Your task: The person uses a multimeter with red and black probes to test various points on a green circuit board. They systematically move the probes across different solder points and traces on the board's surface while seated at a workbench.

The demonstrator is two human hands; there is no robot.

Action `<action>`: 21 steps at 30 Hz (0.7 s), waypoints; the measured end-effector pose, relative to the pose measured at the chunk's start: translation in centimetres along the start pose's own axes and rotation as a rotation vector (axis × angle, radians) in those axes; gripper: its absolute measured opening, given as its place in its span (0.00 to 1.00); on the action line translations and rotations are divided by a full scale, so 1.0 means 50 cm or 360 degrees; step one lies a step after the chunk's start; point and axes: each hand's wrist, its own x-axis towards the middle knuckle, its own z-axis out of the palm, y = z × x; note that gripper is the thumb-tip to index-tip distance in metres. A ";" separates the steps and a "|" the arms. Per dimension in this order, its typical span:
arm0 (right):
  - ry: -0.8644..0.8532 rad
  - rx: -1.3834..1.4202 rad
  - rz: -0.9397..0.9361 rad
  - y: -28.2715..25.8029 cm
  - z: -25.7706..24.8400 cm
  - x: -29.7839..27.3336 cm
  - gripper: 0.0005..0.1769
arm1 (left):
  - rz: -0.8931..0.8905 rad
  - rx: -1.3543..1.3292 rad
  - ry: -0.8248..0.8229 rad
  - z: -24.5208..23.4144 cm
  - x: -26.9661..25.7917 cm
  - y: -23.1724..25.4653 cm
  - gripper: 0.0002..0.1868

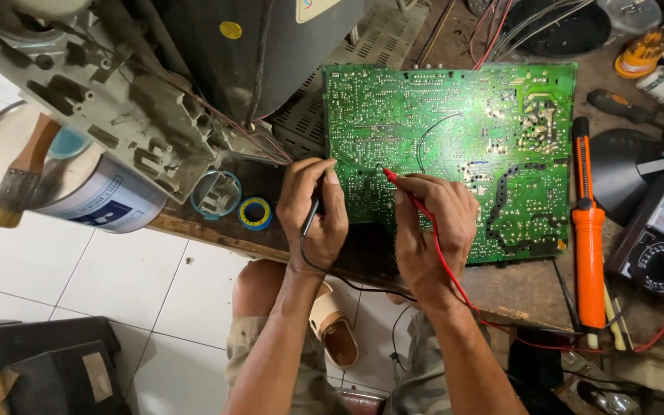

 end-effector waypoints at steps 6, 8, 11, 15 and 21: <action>0.0047 0.0028 0.0007 -0.001 -0.003 0.000 0.05 | -0.0014 -0.0020 -0.0005 -0.001 0.000 0.000 0.09; 0.0063 0.0030 0.0016 0.000 -0.004 -0.002 0.05 | -0.0026 -0.0034 -0.0008 -0.002 -0.002 0.000 0.09; 0.0070 0.0039 0.0023 0.004 -0.001 -0.003 0.05 | -0.0017 -0.0022 -0.0007 -0.001 -0.001 -0.001 0.09; 0.0070 0.0038 0.0019 0.002 0.000 -0.001 0.05 | -0.0018 -0.0021 -0.0002 -0.001 -0.001 0.000 0.09; 0.0070 0.0024 0.0006 -0.002 0.000 0.002 0.05 | -0.0045 -0.0020 -0.0015 -0.003 0.000 0.003 0.09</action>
